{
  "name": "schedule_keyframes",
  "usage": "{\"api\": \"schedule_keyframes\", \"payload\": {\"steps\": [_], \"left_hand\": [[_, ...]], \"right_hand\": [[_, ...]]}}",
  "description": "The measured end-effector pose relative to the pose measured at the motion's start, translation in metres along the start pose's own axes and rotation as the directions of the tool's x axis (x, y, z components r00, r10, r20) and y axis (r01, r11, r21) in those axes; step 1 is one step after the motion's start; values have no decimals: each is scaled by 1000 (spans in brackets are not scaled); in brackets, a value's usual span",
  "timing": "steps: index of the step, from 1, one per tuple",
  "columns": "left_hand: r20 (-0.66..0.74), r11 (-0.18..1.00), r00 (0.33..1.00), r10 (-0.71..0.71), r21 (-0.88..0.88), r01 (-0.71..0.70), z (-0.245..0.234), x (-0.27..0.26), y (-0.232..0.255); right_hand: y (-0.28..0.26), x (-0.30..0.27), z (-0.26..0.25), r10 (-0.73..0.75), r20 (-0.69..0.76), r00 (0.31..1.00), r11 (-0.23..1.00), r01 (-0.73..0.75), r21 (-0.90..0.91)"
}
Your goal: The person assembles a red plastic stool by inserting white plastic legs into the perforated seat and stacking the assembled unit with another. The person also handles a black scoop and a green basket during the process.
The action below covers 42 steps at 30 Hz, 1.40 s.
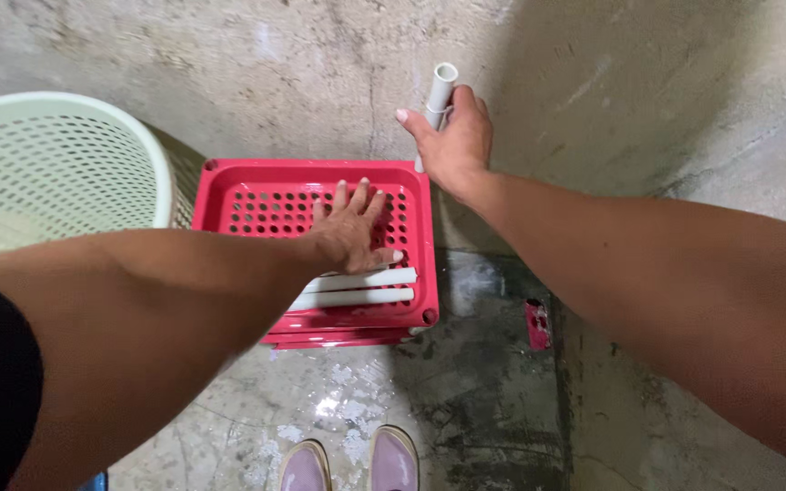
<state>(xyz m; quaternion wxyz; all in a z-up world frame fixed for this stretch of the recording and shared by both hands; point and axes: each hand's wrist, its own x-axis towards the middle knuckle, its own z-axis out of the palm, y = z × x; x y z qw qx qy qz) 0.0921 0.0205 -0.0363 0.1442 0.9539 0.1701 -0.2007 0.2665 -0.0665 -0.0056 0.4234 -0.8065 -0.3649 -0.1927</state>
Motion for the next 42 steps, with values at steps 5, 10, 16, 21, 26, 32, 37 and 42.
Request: {"api": "schedule_keyframes", "payload": {"steps": [5,10,16,21,26,32,37,42], "left_hand": [[131,995,988,-87,-46,93,-3,-5,13],[224,988,966,-127,-53,142,4,-9,19],[217,989,971,-96,-86,117,14,-5,14],[214,987,972,-96,-107,121,19,-5,13],[217,985,971,-98,-121,126,18,-7,14],[245,982,963,-109,-121,142,15,-8,16],[248,981,962,-112,-125,146,15,-7,16],[246,981,964,-100,-136,137,16,-7,15]], "right_hand": [[-9,-4,2,277,155,948,930,-305,206],[-17,-2,21,348,160,924,770,-379,513],[-18,1,26,324,183,928,749,-370,550],[-28,10,16,520,380,765,574,-642,509],[-31,21,11,558,462,690,563,-723,400],[-27,29,15,617,462,638,543,-769,338],[-16,34,9,477,578,662,643,-711,285],[-9,34,3,285,639,715,718,-601,351]]}}
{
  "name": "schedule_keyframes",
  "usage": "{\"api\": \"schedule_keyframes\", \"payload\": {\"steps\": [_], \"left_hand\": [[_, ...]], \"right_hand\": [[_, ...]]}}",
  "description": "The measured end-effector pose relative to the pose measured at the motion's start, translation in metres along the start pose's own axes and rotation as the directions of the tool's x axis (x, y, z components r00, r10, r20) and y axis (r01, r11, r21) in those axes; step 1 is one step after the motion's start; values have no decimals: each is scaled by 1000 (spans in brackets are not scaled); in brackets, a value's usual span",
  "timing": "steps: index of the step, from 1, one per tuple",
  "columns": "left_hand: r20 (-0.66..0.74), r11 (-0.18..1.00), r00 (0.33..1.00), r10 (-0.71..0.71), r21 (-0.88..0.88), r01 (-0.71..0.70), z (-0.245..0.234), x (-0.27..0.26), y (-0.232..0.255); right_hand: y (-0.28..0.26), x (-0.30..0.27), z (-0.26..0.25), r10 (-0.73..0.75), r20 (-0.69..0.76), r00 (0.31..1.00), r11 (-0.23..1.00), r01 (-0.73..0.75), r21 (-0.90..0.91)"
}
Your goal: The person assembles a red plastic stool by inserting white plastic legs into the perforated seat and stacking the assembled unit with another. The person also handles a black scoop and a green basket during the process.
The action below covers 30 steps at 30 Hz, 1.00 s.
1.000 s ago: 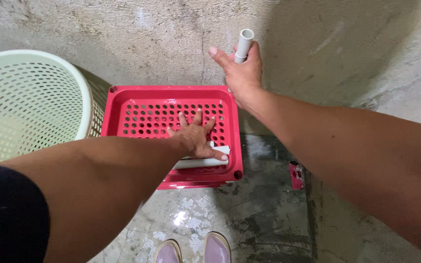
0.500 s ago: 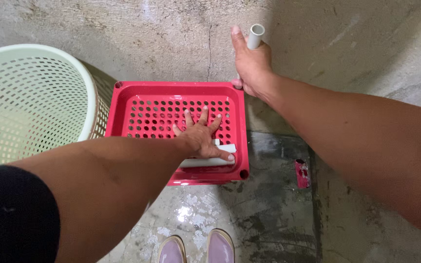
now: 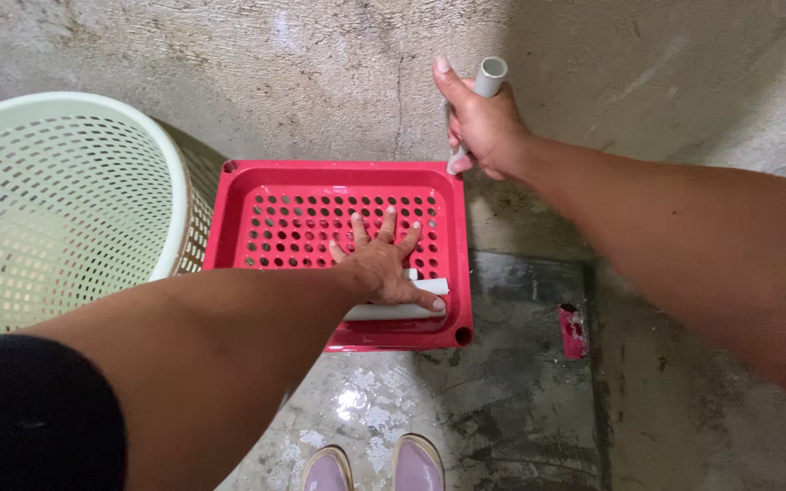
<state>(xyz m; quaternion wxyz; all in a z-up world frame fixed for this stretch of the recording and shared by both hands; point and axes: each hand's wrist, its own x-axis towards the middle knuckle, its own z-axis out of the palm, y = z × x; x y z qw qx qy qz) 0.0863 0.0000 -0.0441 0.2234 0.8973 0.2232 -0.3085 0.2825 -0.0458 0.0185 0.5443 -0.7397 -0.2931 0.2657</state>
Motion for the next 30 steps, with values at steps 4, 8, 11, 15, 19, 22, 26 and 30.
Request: {"api": "schedule_keyframes", "payload": {"steps": [4,8,11,15,19,22,26,30], "left_hand": [[19,1000,1000,-12,21,12,-2,-1,1],[28,1000,1000,-14,27,13,-3,-3,2],[32,1000,999,-10,27,9,-4,-4,4],[40,999,999,-30,35,28,-6,-4,2],[46,999,999,-9,32,8,-6,-3,4],[62,999,998,-16,31,14,-7,-2,3],[47,999,998,-29,42,27,-6,-2,4],[50,999,998,-30,34,28,-5,-1,5]], "right_hand": [[-5,2,-16,-26,270,962,999,32,-18],[-6,5,-24,60,355,933,997,-38,-69],[-9,8,-30,82,396,915,993,-40,-114],[-14,13,-30,99,443,891,985,-24,-173],[-12,6,-23,45,302,952,999,-38,-28],[-11,-6,-19,-10,193,981,1000,14,-19],[-15,-28,-25,-455,-22,890,769,381,-514],[-19,-52,-22,-843,-9,538,340,520,-783]]}}
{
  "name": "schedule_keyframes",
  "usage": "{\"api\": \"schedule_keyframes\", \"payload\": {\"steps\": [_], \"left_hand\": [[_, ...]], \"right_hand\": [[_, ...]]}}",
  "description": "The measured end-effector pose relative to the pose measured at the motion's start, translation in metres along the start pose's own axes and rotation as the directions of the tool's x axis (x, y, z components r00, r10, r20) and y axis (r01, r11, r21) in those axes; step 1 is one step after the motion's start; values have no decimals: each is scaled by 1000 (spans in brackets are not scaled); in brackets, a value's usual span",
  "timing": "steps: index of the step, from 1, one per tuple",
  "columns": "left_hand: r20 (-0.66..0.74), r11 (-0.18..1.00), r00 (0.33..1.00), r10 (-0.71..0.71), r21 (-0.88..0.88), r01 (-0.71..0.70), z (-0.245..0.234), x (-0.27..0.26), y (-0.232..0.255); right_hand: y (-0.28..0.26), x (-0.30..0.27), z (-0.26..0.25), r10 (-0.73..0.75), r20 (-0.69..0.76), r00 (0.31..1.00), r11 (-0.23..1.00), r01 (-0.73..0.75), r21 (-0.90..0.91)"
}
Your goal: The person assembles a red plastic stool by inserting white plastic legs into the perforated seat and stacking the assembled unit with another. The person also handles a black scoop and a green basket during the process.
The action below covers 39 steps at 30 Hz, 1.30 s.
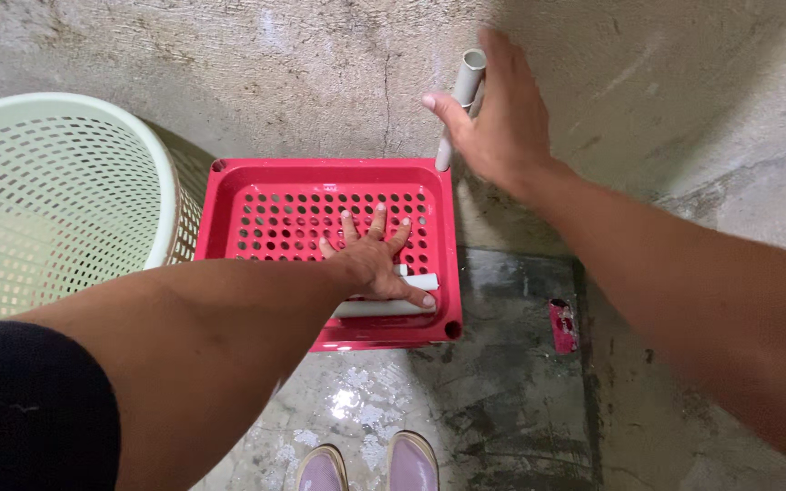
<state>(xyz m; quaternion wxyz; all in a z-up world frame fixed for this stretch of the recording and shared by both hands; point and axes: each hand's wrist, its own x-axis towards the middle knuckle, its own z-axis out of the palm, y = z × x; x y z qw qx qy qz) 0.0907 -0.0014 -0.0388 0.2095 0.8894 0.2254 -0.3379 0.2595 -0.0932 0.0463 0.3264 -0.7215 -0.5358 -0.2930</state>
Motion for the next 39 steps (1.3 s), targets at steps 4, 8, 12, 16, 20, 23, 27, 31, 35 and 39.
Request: {"api": "schedule_keyframes", "payload": {"steps": [4,8,12,16,20,23,27,31,35,39], "left_hand": [[-5,1000,1000,5,-4,-5,1,1,-2],[-17,1000,1000,0,-6,0,0,-1,-1],[-16,1000,1000,-4,-14,3,-1,-3,0],[-2,1000,1000,-8,-19,8,-1,-1,-1],[1,1000,1000,-4,-17,4,-1,1,0],[-5,1000,1000,-8,-19,8,0,1,-2],[-4,1000,1000,-1,-23,1,0,2,-2],[-12,1000,1000,0,-1,-1,1,3,-2],[-5,1000,1000,4,1,-4,1,1,-3],[-19,1000,1000,0,-4,0,0,0,-1]], "right_hand": [[-8,7,-9,124,193,973,992,-126,2],[-1,21,-9,177,377,909,973,-104,-208],[6,25,-3,62,304,951,990,-19,-142],[11,31,0,131,413,901,991,-116,-61],[19,39,-2,76,462,884,996,-92,10],[26,45,-5,-47,489,871,998,15,69],[36,49,-9,-76,547,833,990,-1,139],[35,51,-13,-123,567,814,991,65,120],[19,55,-14,25,569,822,986,75,-152],[6,59,-15,263,592,762,927,-30,-374]]}}
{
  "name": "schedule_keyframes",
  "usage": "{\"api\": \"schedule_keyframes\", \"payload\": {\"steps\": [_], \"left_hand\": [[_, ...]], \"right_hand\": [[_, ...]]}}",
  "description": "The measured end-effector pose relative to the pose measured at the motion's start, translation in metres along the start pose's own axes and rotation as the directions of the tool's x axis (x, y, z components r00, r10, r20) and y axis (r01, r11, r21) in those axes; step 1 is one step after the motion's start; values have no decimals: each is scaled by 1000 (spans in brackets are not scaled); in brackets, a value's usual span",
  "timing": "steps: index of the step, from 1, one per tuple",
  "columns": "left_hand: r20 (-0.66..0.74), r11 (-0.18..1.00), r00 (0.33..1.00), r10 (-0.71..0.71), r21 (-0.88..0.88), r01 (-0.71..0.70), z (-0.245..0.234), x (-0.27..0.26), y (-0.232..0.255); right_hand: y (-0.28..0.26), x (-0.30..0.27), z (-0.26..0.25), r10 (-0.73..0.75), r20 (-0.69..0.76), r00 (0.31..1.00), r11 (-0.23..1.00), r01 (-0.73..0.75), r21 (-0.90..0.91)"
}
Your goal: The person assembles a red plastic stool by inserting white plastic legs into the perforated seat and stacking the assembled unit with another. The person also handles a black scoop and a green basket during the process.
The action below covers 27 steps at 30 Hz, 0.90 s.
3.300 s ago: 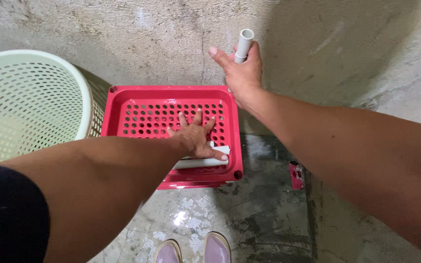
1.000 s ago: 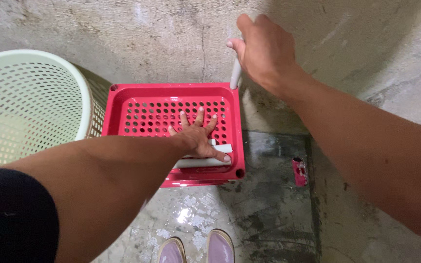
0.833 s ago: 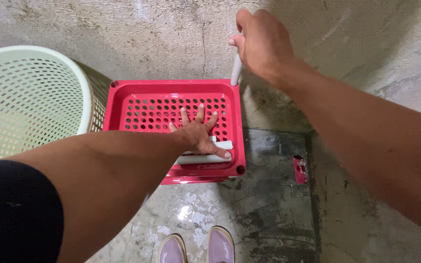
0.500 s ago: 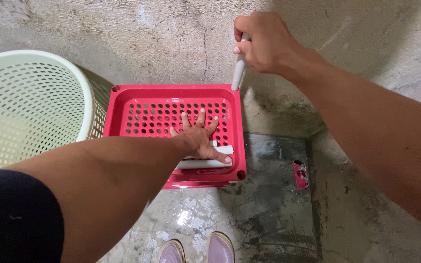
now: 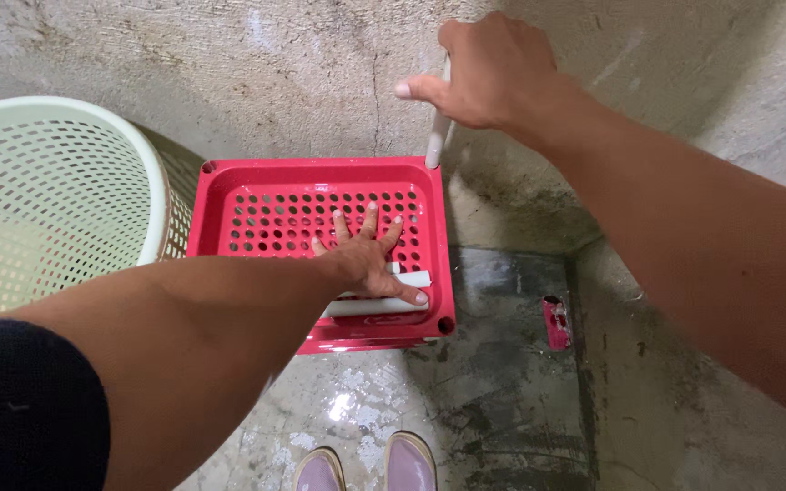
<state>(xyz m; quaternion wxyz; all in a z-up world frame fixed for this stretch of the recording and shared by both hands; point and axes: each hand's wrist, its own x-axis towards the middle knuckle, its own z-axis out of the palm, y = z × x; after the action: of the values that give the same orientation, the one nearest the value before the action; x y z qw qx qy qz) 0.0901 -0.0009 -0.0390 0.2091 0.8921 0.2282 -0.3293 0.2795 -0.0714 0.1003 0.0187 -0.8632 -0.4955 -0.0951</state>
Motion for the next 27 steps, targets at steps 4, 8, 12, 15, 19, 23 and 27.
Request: {"api": "schedule_keyframes", "payload": {"steps": [4,8,12,15,19,23,27], "left_hand": [[-8,1000,1000,5,8,-5,1,1,-1],[4,1000,1000,0,14,0,3,3,-1],[-7,999,1000,23,31,-23,6,4,-3],[-24,999,999,33,16,-32,7,4,-5],[-14,999,999,33,16,-33,7,4,-4],[-20,999,999,27,34,-26,7,3,-3],[-39,998,998,42,40,-41,7,-1,-2]], "right_hand": [[-4,-2,4,-36,-46,998,997,39,71],[0,1,15,-52,-61,997,978,63,197],[9,7,25,-84,-89,993,973,101,208],[20,12,27,-251,-145,957,928,281,245],[31,15,28,-405,-118,907,888,421,184],[29,21,25,-372,-80,925,906,381,185],[16,17,27,-167,-145,975,980,180,82]]}}
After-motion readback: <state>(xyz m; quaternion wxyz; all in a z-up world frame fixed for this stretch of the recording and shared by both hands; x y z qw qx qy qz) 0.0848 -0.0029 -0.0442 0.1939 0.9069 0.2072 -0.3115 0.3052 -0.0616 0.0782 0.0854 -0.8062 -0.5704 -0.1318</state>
